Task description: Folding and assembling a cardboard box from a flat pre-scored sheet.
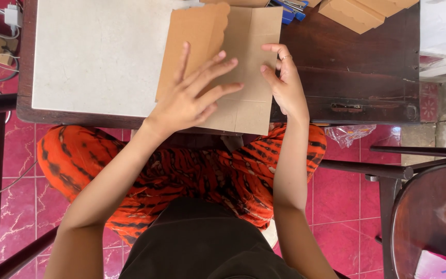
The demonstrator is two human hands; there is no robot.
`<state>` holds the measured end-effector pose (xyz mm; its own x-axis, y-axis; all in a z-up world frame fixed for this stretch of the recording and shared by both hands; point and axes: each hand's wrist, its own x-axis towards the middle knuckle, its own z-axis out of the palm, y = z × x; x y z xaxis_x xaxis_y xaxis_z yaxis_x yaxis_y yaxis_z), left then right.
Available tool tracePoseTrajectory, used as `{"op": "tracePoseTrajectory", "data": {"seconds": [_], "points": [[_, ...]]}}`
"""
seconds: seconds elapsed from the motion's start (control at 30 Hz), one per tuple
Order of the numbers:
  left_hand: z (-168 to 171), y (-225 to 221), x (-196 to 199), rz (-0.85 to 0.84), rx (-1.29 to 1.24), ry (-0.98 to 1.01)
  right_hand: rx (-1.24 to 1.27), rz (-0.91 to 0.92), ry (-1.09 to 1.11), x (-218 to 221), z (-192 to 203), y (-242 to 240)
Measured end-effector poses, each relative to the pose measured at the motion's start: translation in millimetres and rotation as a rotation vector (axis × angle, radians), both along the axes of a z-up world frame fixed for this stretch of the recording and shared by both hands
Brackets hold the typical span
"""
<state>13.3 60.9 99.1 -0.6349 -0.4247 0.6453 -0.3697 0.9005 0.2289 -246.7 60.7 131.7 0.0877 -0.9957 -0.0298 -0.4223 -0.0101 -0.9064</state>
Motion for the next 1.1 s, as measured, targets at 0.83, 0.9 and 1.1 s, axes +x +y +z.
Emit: {"op": "tracePoseTrajectory", "data": {"seconds": [0.83, 0.9, 1.1], "points": [[-11.9, 11.7, 27.6, 0.814, 0.530, -0.417, 0.164, 0.329, 0.328, 45.6, -32.0, -7.3], [4.1, 9.9, 27.6, 0.868, 0.649, -0.433, 0.132, 0.357, 0.353, 47.9, -31.2, -4.6], [17.4, -2.9, 16.3, 0.932, 0.741, -0.521, 0.164, 0.335, 0.462, 59.9, -16.9, 2.9]]}}
